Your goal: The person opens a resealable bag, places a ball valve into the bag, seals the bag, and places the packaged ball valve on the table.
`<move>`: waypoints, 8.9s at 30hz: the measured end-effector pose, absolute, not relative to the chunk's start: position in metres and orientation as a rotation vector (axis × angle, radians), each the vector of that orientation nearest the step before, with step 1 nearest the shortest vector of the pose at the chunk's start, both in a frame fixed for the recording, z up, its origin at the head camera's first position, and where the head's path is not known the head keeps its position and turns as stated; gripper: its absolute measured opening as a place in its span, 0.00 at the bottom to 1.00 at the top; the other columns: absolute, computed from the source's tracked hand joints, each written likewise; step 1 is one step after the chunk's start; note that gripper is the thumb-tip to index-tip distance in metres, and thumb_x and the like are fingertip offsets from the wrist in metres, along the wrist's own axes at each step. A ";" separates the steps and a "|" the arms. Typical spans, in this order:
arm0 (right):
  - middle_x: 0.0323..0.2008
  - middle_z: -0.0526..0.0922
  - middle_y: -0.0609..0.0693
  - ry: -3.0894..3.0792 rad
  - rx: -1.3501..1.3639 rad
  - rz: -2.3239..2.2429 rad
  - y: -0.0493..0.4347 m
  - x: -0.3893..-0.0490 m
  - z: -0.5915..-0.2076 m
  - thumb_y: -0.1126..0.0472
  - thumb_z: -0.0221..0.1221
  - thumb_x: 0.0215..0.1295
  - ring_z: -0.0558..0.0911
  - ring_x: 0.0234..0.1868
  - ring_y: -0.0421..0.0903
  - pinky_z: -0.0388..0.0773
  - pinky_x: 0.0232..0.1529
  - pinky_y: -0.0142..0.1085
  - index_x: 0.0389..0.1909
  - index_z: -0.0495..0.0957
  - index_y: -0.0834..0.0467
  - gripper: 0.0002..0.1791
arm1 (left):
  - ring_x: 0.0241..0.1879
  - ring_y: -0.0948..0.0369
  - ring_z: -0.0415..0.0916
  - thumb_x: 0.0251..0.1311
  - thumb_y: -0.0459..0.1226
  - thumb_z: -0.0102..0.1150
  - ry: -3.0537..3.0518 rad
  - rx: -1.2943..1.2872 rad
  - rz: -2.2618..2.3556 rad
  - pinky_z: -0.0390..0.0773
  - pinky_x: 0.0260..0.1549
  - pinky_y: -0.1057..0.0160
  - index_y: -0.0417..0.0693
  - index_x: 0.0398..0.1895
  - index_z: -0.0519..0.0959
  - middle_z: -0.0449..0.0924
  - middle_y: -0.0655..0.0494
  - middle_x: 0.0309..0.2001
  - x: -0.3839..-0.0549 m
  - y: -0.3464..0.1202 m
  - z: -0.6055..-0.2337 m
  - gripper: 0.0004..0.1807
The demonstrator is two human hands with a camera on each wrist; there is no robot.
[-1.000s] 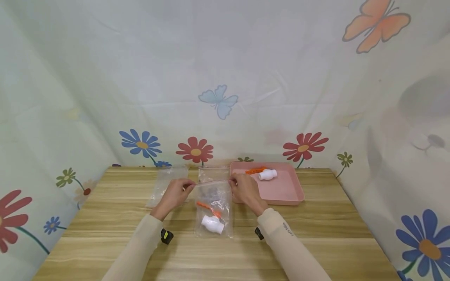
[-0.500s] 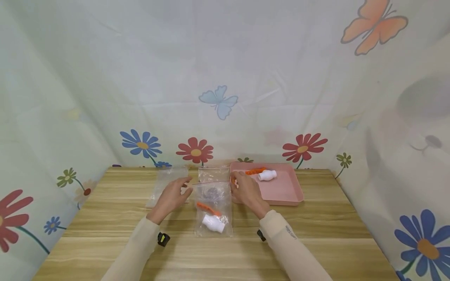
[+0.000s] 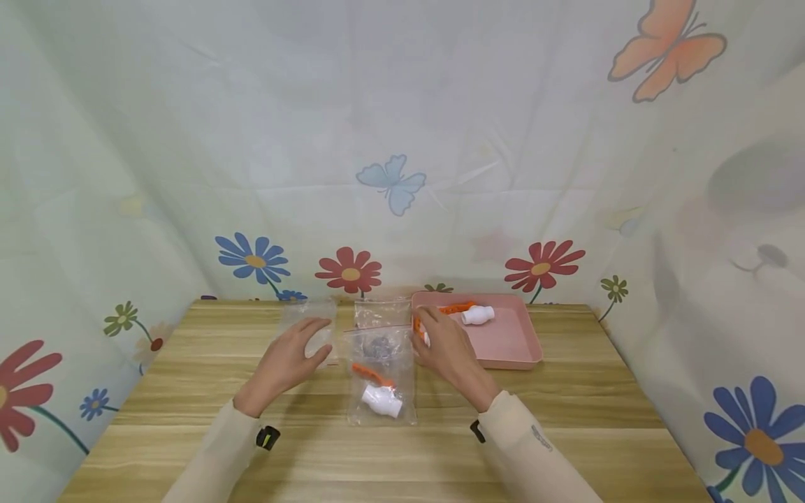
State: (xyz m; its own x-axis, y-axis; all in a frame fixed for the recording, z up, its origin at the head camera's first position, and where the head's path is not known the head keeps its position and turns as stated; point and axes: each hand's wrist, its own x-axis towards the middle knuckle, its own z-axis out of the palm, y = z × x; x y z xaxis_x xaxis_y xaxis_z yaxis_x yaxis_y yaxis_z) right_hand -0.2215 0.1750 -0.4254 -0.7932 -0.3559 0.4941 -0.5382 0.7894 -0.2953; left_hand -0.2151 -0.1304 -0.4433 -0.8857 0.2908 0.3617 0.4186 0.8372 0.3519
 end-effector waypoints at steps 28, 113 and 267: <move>0.67 0.71 0.54 -2.486 0.962 0.555 0.166 -0.145 -0.401 0.51 0.66 0.60 0.73 0.65 0.55 0.69 0.64 0.56 0.66 0.71 0.52 0.33 | 0.51 0.51 0.77 0.52 0.36 0.69 -2.892 -0.528 -0.373 0.81 0.47 0.49 0.48 0.56 0.78 0.79 0.50 0.53 -0.218 -0.177 -0.470 0.24; 0.64 0.75 0.54 -2.328 0.852 0.862 0.112 -0.138 -0.384 0.55 0.65 0.62 0.77 0.62 0.50 0.78 0.57 0.47 0.68 0.67 0.55 0.34 | 0.24 0.62 0.76 0.52 0.28 0.67 -2.223 -0.572 -0.650 0.81 0.24 0.68 0.37 0.36 0.82 0.82 0.51 0.28 -0.161 -0.094 -0.386 0.08; 0.59 0.78 0.57 -3.080 0.626 0.428 0.238 -0.311 -0.423 0.63 0.61 0.65 0.79 0.55 0.55 0.81 0.52 0.49 0.59 0.76 0.58 0.21 | 0.21 0.69 0.74 0.51 0.27 0.64 -2.206 -0.694 -0.962 0.76 0.23 0.77 0.41 0.28 0.84 0.82 0.56 0.24 -0.139 -0.068 -0.370 0.03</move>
State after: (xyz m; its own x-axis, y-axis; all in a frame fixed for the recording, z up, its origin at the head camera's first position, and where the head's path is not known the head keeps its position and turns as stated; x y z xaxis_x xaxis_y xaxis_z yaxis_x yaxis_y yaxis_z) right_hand -0.3106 0.2384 -0.4227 -0.9217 -0.3873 0.0233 -0.3789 0.8858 -0.2680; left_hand -0.1394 -0.0676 -0.3703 -0.6654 0.2117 0.7159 0.6685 0.5957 0.4452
